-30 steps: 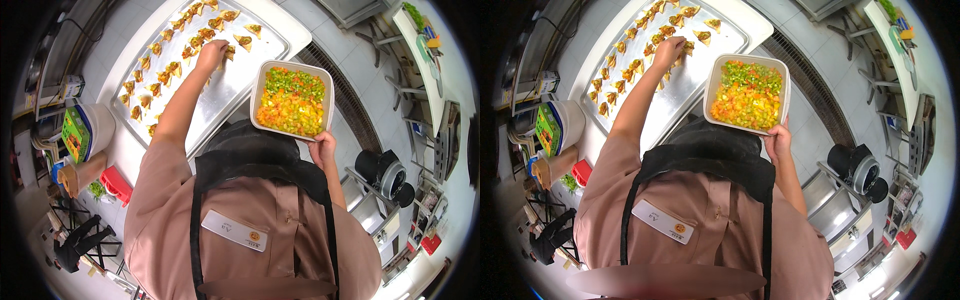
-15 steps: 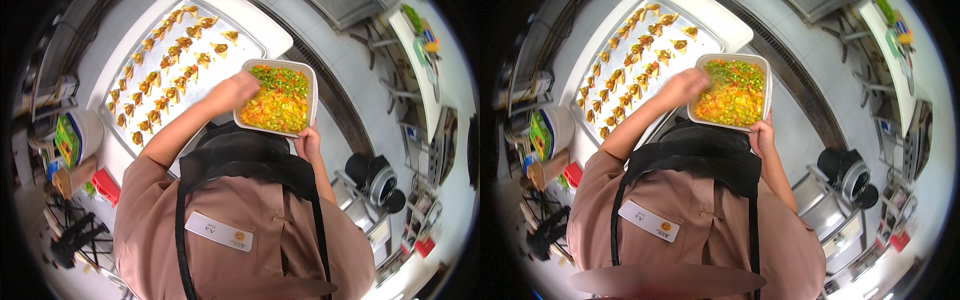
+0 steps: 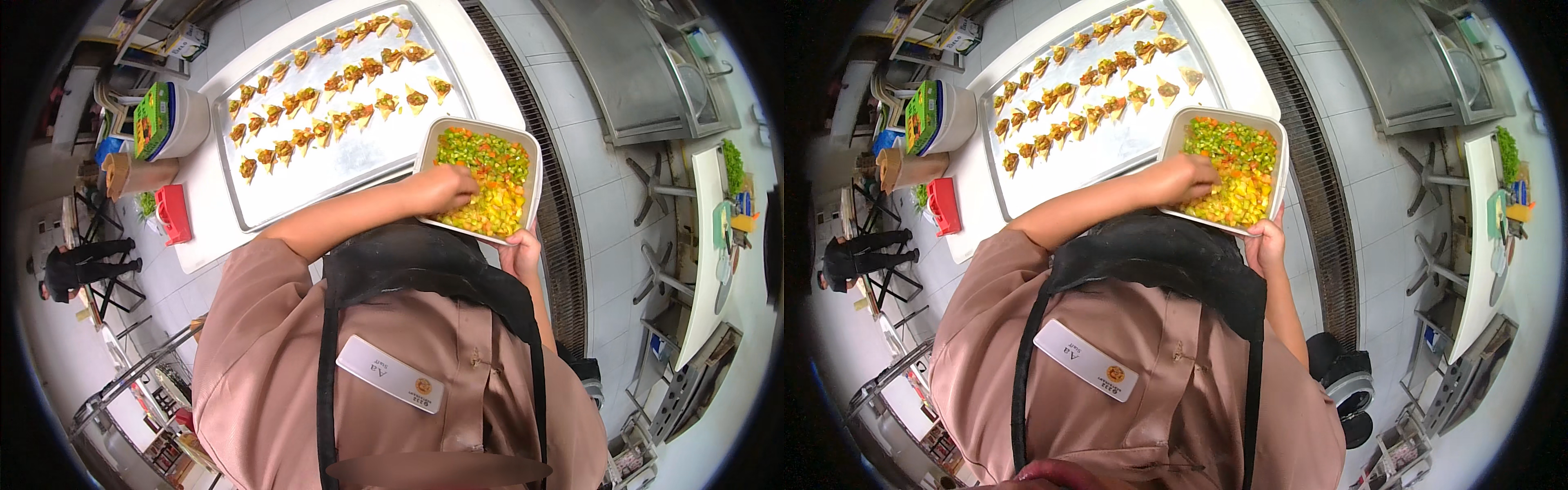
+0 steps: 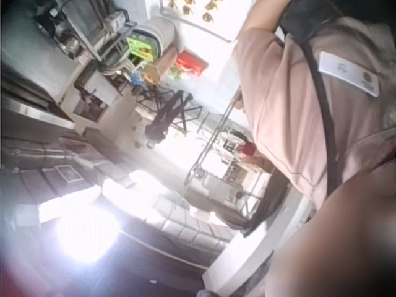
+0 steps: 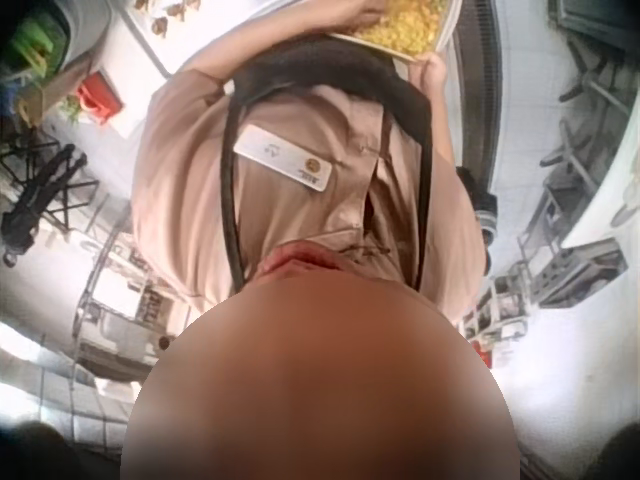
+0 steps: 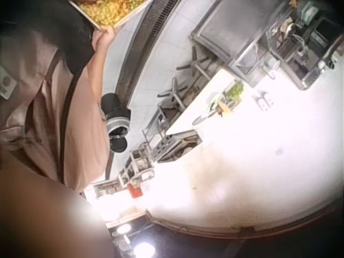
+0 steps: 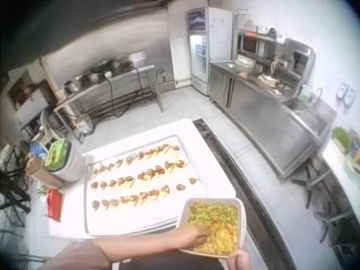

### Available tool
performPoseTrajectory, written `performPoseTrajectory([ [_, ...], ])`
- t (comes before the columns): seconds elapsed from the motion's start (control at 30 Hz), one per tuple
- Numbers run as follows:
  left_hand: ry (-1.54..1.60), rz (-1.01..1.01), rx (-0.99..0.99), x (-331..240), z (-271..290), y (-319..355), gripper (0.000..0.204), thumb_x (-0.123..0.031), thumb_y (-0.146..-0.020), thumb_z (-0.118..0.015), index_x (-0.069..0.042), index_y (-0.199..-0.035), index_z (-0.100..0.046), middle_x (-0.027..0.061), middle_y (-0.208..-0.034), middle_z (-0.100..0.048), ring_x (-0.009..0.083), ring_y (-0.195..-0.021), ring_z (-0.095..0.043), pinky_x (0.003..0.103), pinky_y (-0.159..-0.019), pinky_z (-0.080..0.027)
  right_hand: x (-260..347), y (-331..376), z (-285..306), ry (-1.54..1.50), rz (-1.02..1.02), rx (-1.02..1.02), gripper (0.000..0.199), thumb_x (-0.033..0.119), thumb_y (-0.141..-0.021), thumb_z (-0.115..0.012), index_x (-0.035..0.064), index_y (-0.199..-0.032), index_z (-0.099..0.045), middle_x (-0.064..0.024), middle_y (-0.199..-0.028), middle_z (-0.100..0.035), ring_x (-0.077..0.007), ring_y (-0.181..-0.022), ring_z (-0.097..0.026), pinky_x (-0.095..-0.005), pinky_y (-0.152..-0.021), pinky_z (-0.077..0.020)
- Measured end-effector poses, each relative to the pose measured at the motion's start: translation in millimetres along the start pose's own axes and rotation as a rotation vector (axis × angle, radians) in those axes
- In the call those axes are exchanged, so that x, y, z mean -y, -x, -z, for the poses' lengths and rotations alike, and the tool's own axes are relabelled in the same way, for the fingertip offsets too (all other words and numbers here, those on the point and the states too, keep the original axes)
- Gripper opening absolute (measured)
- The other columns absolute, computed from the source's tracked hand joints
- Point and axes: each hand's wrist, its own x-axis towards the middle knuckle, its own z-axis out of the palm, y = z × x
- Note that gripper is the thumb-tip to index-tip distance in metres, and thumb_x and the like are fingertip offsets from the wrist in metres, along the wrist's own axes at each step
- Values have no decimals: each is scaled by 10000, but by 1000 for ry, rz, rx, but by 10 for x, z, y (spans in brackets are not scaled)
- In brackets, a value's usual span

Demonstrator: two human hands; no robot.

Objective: The person spoons a brown filling into triangular tortilla shells arranged on a baking tray, then adds a colorful chopped vegetable mix on top of each shell. The person places the vegetable container into a refrigerator at the end.

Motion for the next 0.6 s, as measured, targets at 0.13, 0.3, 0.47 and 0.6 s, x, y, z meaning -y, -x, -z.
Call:
performPoseTrajectory([
  [0.13,557,439,-19,99,146,-94,182,-145,-827,-661,-37,-973,-654,62,-840,-664,130,-770,-625,276,-712,-497,55,-45,61,2,-9,7,867,0,-627,-407,163,-1428,-120,-182,-1375,-311,-401,-1205,-429,-614,-854,-472],
  [0.3,606,541,-279,785,585,-116,205,-127,-838,-663,-31,-1017,-643,45,-852,-667,104,-766,-624,246,-730,-495,90,-47,89,26,3,1,873,-5,-623,-402,159,-1430,-112,-184,-1369,-312,-406,-1204,-427,-623,-839,-478],
  [0.47,265,727,-351,1535,796,-140,213,-158,-821,-667,-27,-989,-665,24,-807,-660,69,-714,-604,220,-670,-476,127,59,177,-6,50,-105,878,-15,-609,-394,151,-1426,-120,-174,-1360,-318,-392,-1220,-418,-614,-882,-455],
  [0.6,-166,609,-315,1986,731,-191,223,-154,-770,-633,-69,-971,-678,158,-879,-652,281,-811,-638,353,-738,-505,126,118,238,-11,78,-165,868,-13,-609,-398,145,-1420,-132,-176,-1347,-340,-388,-1214,-427,-608,-895,-448],
])
